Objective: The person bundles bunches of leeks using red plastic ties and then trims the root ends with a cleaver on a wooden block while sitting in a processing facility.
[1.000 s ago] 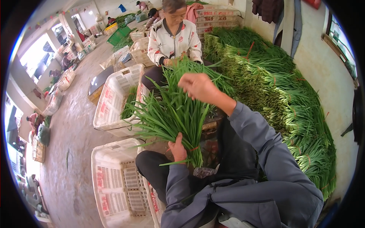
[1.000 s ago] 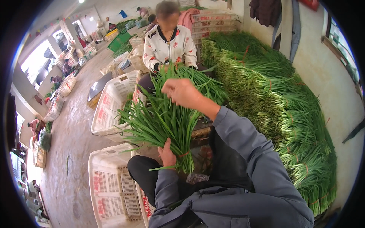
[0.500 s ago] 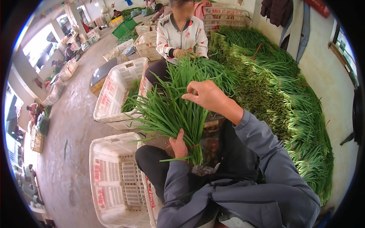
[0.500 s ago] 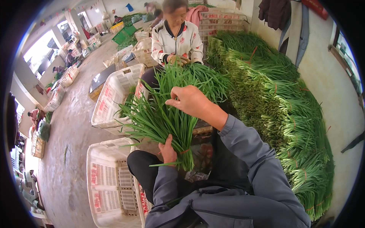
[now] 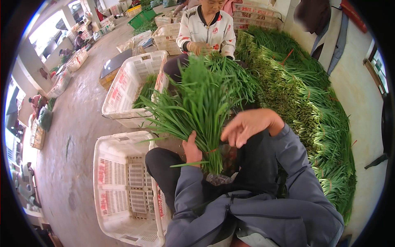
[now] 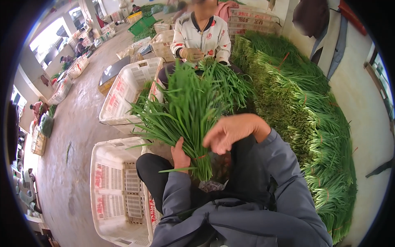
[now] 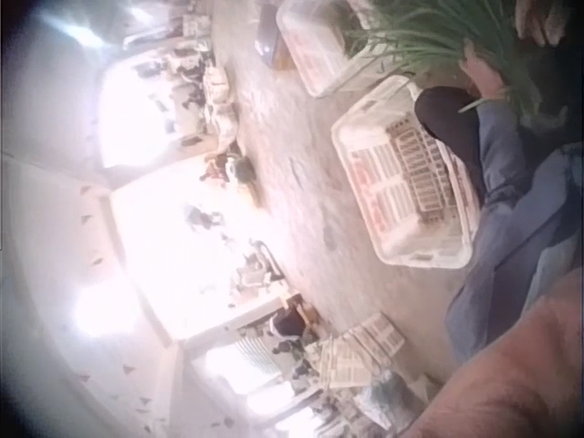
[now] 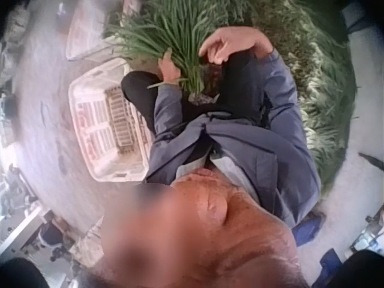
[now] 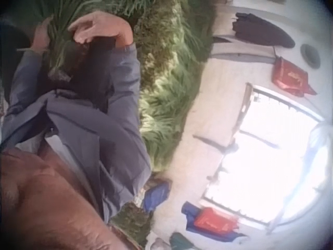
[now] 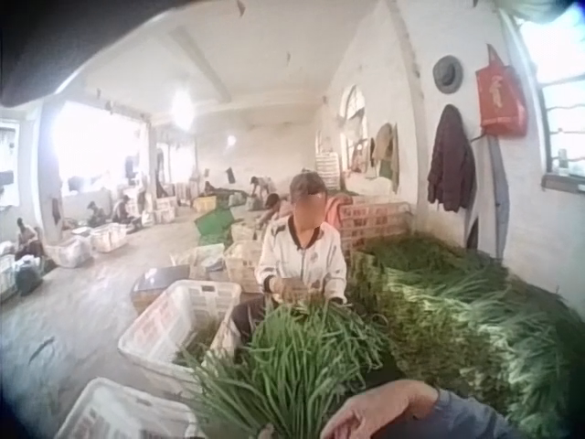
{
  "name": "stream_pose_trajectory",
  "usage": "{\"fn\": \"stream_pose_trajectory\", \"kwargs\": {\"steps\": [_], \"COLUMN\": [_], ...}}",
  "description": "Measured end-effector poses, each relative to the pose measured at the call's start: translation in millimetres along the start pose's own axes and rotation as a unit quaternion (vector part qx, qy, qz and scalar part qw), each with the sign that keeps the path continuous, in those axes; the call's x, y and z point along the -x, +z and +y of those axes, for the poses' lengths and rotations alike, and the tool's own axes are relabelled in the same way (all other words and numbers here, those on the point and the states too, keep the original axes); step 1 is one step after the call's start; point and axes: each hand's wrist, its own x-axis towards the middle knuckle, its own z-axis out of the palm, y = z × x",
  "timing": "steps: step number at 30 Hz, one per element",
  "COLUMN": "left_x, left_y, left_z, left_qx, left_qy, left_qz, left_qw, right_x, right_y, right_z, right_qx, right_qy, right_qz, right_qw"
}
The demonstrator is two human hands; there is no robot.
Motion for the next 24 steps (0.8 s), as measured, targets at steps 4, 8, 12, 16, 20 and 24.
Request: {"fn": "stream_pose_trajectory", "kwargs": {"steps": [4,8,12,16,20,24], "left_x": [-4.5,4.9,-2.7,-4.6,-14.4,-7.6], "left_y": [10.1,30.4,25.1,16.6,-24.1,-8.9], "left_z": [2.0,17.7,18.5,12.1,0.8,0.5], "left_qx": [0.163,0.177,0.168,0.201,0.006,-0.025], "left_qy": [-0.141,-0.102,-0.070,-0.090,-0.038,-0.075], "left_qz": [-0.062,-0.046,-0.021,0.000,-0.036,-0.030], "left_qw": [0.975,0.978,0.983,0.975,0.999,0.996], "right_x": [-11.3,-56.8,-98.1,-105.3,-113.2,-104.2], "right_y": [-18.8,13.6,41.8,44.0,58.9,71.5], "right_z": [76.3,131.1,144.1,150.3,132.0,121.7], "right_qx": [0.237,0.109,-0.213,-0.164,0.028,0.183], "right_qy": [0.336,0.028,0.003,-0.048,0.013,0.113], "right_qz": [0.048,0.124,0.271,0.355,0.398,0.357], "right_qw": [0.910,0.986,0.939,0.919,0.917,0.909]}}
